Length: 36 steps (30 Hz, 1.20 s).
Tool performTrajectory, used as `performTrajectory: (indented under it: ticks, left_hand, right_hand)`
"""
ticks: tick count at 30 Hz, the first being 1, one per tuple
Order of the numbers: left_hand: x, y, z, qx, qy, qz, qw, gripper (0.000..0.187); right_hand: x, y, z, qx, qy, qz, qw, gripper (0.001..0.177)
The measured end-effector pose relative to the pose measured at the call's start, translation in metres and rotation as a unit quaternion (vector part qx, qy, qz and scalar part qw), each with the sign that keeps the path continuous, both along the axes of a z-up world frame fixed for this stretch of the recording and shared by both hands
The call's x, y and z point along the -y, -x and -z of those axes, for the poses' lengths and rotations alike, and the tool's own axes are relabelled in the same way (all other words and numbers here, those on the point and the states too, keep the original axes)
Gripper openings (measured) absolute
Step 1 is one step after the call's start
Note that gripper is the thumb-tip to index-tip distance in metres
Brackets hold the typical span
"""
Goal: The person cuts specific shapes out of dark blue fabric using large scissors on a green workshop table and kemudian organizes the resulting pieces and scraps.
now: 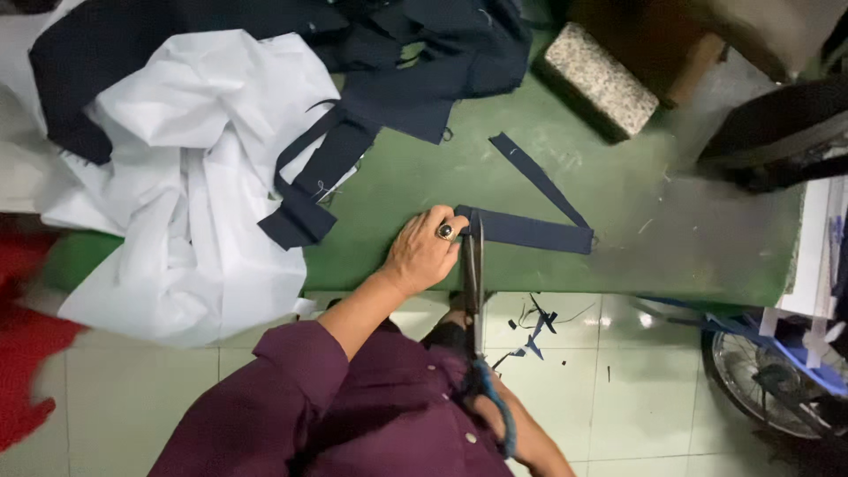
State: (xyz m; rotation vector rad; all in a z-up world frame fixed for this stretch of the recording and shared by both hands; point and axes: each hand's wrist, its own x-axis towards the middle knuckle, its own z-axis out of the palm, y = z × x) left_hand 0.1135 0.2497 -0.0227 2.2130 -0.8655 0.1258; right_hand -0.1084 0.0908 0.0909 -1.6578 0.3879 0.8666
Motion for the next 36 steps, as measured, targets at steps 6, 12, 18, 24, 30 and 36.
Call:
performTrajectory:
  ticks: [6, 12, 18, 24, 30, 36]
  left_hand:
    - [0.005, -0.001, 0.016, 0.059, 0.034, -0.022, 0.997, 0.004]
    - [0.005, -0.001, 0.024, 0.070, 0.062, -0.037, 0.995, 0.012]
    - [0.002, 0.000, 0.026, 0.010, 0.074, -0.050, 0.996, 0.010]
    - [0.003, -0.002, 0.024, 0.047, 0.108, -0.036, 0.992, 0.013]
    - [0.003, -0.002, 0.024, 0.063, 0.117, -0.041, 0.990, 0.015]
    - [0.001, -0.001, 0.019, 0.029, 0.113, -0.039, 0.992, 0.019]
  right_hand:
    - [-0.050, -0.025, 0.000, -0.067, 0.024, 0.073, 0.995, 0.066]
    - [-0.051, -0.013, 0.025, -0.022, 0.015, 0.063, 0.998, 0.029]
    - [-0.042, -0.011, 0.023, 0.003, 0.043, 0.005, 0.999, 0.049]
    - [-0.054, -0.014, 0.025, -0.038, 0.076, 0.014, 0.996, 0.012]
    - [-0.073, -0.035, -0.008, -0.124, 0.141, 0.028, 0.982, 0.015]
    - [-0.071, -0.025, -0.009, -0.118, 0.181, 0.048, 0.975, 0.015]
